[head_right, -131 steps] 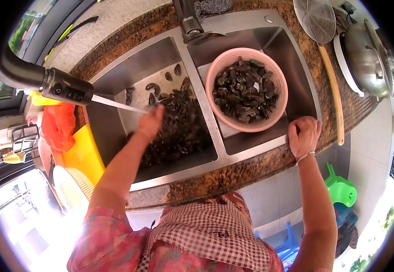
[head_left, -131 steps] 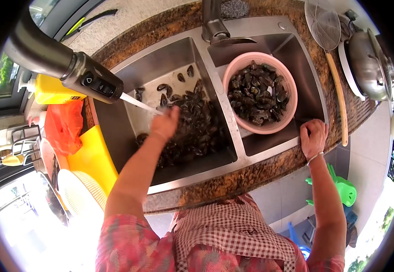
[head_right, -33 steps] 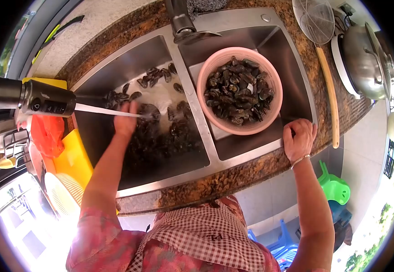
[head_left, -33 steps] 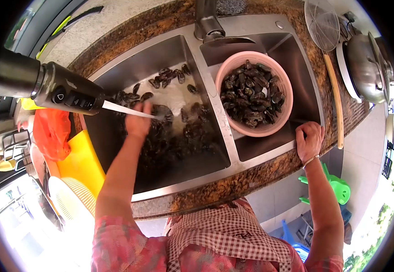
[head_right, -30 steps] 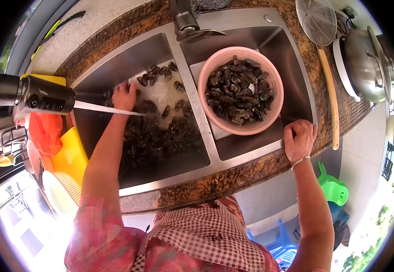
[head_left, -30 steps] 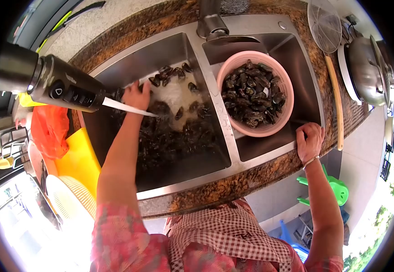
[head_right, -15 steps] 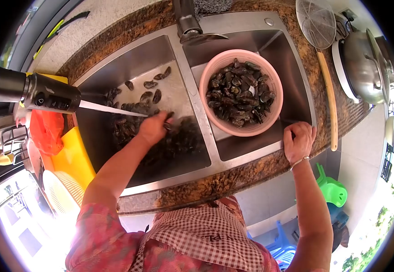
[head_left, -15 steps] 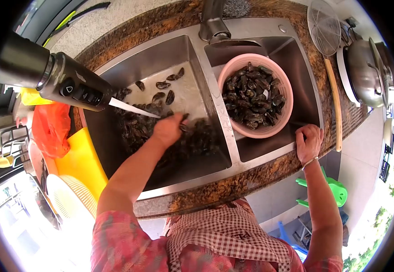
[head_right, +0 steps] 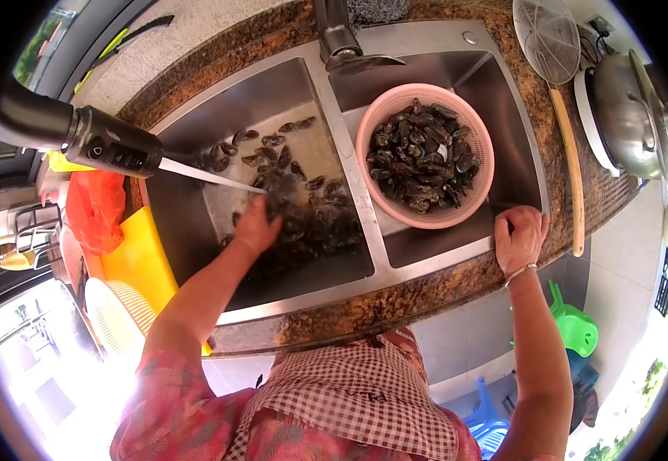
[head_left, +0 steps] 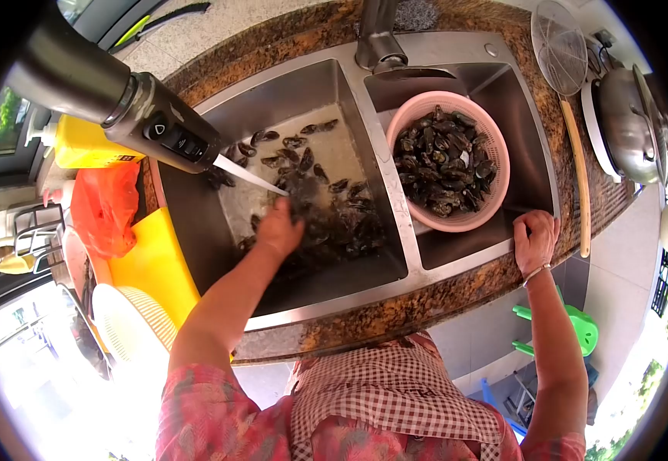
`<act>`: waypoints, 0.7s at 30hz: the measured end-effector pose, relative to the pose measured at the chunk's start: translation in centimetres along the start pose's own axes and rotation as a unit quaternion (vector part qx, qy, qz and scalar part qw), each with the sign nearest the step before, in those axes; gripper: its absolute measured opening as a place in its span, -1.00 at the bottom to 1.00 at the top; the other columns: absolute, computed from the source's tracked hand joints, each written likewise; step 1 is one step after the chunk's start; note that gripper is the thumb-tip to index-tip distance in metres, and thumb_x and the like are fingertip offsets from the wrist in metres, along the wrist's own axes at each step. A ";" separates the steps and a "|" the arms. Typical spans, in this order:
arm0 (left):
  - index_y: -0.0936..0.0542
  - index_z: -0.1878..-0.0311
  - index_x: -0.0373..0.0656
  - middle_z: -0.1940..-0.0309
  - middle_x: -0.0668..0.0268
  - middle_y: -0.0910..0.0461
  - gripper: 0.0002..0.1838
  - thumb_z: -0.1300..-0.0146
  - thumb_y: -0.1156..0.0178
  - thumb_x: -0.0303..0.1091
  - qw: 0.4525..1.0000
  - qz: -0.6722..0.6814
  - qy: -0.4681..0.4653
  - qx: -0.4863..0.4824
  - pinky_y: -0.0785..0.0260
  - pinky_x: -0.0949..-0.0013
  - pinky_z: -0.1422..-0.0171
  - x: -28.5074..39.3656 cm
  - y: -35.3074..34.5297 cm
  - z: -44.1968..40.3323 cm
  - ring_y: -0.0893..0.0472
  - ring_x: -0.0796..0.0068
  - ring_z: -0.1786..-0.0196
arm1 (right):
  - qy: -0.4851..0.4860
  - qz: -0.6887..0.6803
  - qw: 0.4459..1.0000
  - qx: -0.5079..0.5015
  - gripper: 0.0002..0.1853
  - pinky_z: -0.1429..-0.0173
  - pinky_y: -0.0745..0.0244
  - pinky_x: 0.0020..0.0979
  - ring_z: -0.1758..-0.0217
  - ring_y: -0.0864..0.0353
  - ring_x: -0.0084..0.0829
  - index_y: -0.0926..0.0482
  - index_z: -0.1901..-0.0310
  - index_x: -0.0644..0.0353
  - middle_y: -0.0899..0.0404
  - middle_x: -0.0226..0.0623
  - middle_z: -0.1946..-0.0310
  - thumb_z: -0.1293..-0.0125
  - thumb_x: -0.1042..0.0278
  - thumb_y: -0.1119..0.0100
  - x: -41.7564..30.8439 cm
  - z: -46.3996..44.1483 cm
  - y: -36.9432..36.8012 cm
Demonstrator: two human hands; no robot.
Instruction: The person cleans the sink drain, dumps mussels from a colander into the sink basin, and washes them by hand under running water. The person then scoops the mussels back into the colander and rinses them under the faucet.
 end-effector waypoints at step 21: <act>-0.33 -0.49 -0.20 -0.42 -0.28 -0.31 -0.05 -0.20 -0.36 0.23 0.961 0.025 0.151 -0.229 -0.30 0.09 -0.50 2.7 -0.7 4.6 -0.38 -0.20 -0.46 | 0.005 -0.008 1.000 0.008 -0.77 -0.61 0.01 0.12 -0.25 -0.50 -0.21 -0.73 0.33 0.09 -0.67 -0.32 0.12 -0.28 0.17 -0.17 -0.3 0.0 0.5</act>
Point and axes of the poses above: each hand's wrist, its own z-axis away from the middle knuckle, its own y-axis out of the back of the hand, x = y × z, the point moved 4 cm from there along -z, towards the middle knuckle
